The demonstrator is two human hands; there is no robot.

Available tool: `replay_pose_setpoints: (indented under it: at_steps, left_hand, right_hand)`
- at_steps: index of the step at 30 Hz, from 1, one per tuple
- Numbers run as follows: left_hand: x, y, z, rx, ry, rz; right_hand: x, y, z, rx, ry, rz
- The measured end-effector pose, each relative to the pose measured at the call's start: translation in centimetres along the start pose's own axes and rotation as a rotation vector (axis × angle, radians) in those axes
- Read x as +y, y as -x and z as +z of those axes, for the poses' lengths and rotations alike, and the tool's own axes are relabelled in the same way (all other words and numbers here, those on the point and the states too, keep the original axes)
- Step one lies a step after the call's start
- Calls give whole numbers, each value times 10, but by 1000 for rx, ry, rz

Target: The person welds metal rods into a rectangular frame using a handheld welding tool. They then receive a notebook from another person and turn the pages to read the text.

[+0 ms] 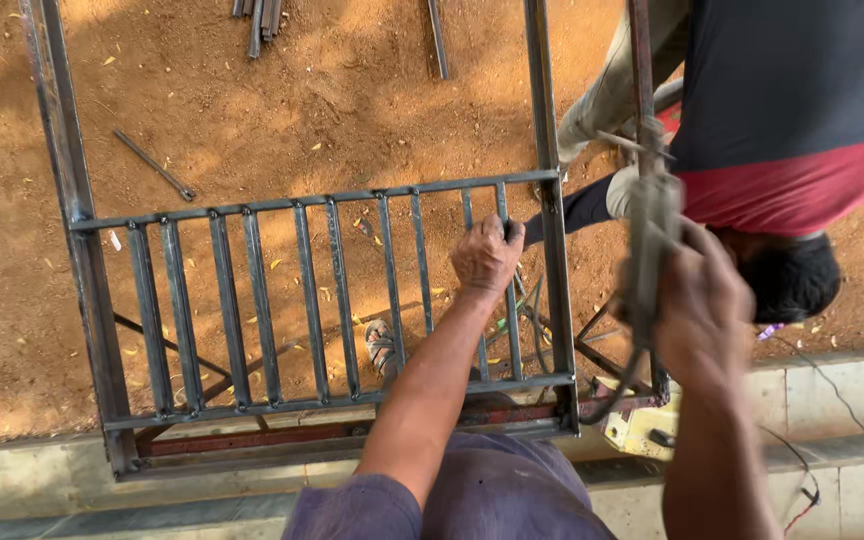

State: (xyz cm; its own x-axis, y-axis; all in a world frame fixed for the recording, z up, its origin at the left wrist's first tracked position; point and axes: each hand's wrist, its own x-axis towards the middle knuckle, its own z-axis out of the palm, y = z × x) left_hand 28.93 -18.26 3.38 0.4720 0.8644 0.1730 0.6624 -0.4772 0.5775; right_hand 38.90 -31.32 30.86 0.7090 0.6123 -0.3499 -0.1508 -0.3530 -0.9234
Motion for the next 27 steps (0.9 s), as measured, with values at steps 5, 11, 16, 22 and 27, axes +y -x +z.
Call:
replay_pose_setpoints:
  at_steps: [5,11,16,22,27]
  left_hand:
    - [0,0,0,24,-8,18]
    - [0,1,2,48,23,17]
    - [-2,3,3,-19,73,9]
    - [-2,6,2,-8,67,-2]
    - [-1,5,0,-68,52,-1]
  right_hand:
    - [42,-42,43,-63,398,14]
    - [74,-57,69,-93,710,-273]
    - [98,-66,79,-96,741,30]
    - [118,-71,81,-96,793,-252]
    - [127,-75,78,-99,783,-217]
